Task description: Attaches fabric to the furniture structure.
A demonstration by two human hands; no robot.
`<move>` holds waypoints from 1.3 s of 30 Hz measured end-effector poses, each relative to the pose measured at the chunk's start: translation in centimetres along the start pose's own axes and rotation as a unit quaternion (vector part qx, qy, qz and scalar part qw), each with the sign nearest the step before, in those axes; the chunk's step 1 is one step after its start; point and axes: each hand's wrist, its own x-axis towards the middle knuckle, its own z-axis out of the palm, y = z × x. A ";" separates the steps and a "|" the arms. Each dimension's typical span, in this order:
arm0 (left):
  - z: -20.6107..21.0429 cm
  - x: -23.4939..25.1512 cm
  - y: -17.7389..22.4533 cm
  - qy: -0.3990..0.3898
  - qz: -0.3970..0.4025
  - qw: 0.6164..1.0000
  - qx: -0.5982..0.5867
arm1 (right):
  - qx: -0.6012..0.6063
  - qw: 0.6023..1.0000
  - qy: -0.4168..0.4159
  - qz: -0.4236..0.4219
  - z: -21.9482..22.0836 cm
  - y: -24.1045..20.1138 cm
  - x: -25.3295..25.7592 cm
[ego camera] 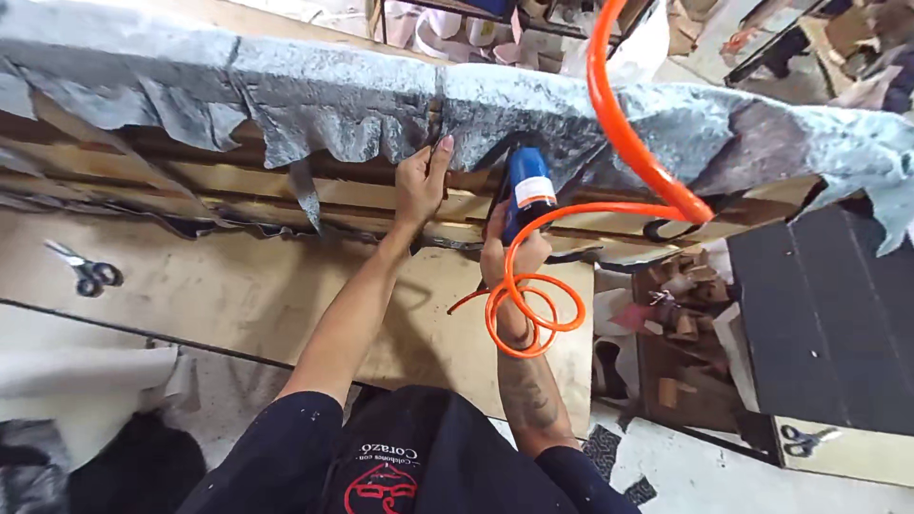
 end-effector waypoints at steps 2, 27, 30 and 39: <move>-0.3 0.1 -0.7 -0.006 0.016 1.000 0.020 | 0.000 1.000 -0.007 -0.002 0.7 -0.8 -0.6; -2.7 -1.3 0.7 -0.051 0.061 0.992 0.099 | -0.008 0.997 -0.039 -0.059 -0.1 -6.8 -2.3; -2.2 -1.8 0.0 -0.040 0.063 0.994 0.085 | 0.000 0.996 -0.076 -0.036 -0.4 -5.5 -2.2; -0.4 -1.9 4.4 -0.004 -0.093 0.995 -0.039 | -0.088 0.917 -0.372 0.116 -9.7 0.3 -4.1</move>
